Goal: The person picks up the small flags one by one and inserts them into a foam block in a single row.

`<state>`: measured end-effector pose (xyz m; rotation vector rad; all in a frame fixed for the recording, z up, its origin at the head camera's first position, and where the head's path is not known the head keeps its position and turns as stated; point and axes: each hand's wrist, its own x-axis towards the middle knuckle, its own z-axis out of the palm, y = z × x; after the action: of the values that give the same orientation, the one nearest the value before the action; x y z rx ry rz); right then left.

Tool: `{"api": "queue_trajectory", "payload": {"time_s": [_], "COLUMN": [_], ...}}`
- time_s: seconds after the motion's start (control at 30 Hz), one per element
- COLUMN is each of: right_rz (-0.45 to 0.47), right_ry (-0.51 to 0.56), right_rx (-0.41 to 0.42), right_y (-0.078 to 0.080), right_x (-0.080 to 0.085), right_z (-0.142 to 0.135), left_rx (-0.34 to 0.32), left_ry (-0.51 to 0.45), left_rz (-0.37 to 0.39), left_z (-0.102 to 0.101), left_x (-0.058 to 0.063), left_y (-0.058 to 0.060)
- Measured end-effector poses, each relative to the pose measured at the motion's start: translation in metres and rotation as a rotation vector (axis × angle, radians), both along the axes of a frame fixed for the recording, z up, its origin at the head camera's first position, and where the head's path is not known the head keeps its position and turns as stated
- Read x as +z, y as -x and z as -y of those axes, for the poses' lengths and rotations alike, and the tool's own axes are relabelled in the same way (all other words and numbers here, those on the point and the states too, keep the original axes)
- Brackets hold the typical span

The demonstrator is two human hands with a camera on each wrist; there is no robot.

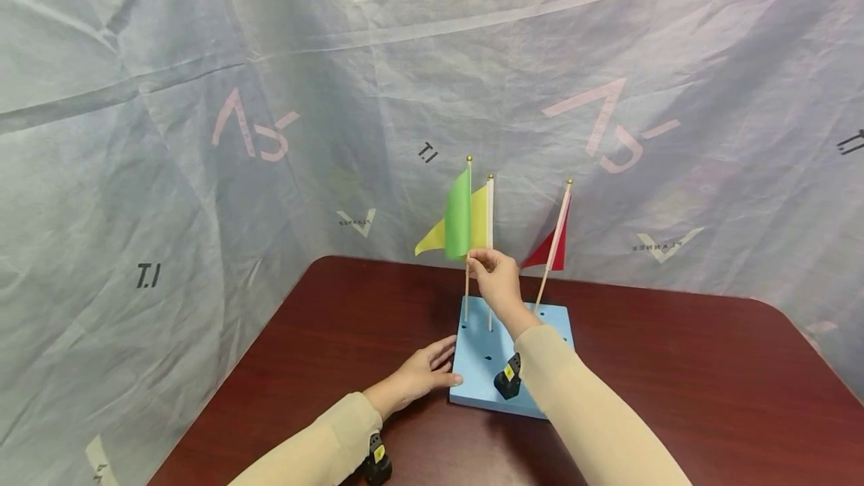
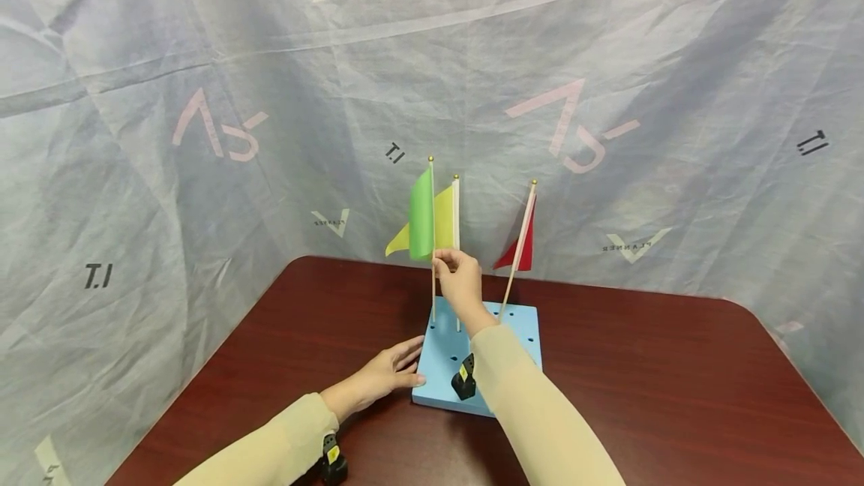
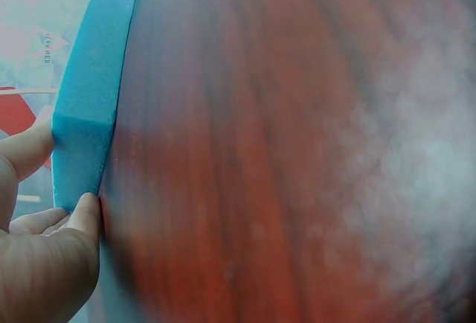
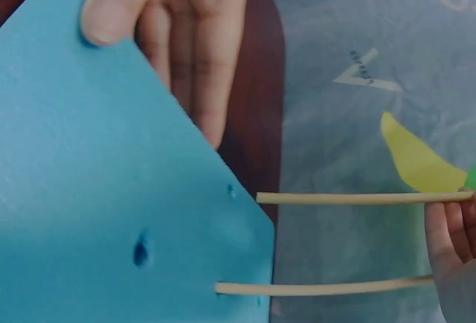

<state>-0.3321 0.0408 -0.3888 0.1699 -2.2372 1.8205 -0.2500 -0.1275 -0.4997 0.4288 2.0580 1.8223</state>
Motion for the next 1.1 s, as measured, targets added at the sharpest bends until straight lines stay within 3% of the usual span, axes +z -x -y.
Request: {"api": "queue_trajectory", "payload": {"time_s": [0.23,0.7,0.93,1.1], "right_rz": [-0.041,-0.019,-0.069,-0.023], "right_ry": [-0.087,-0.165,-0.226,-0.218], "right_rx": [-0.065,-0.067,-0.092,-0.097], "right_y": [0.000,0.001,0.004,0.004], "right_x": [-0.010,-0.019,-0.030,-0.030], "right_z": [0.004,0.012,0.025,0.036], "left_rx": [-0.009,-0.008,-0.012,-0.020], "left_ry": [0.008,0.012,0.000,0.006], "left_rz": [0.008,0.018,0.004,0.000], "left_z": [-0.003,-0.002,-0.001,-0.001], "left_x": [0.002,0.002,0.002,0.000], "left_y": [-0.001,0.002,0.003,0.005]}}
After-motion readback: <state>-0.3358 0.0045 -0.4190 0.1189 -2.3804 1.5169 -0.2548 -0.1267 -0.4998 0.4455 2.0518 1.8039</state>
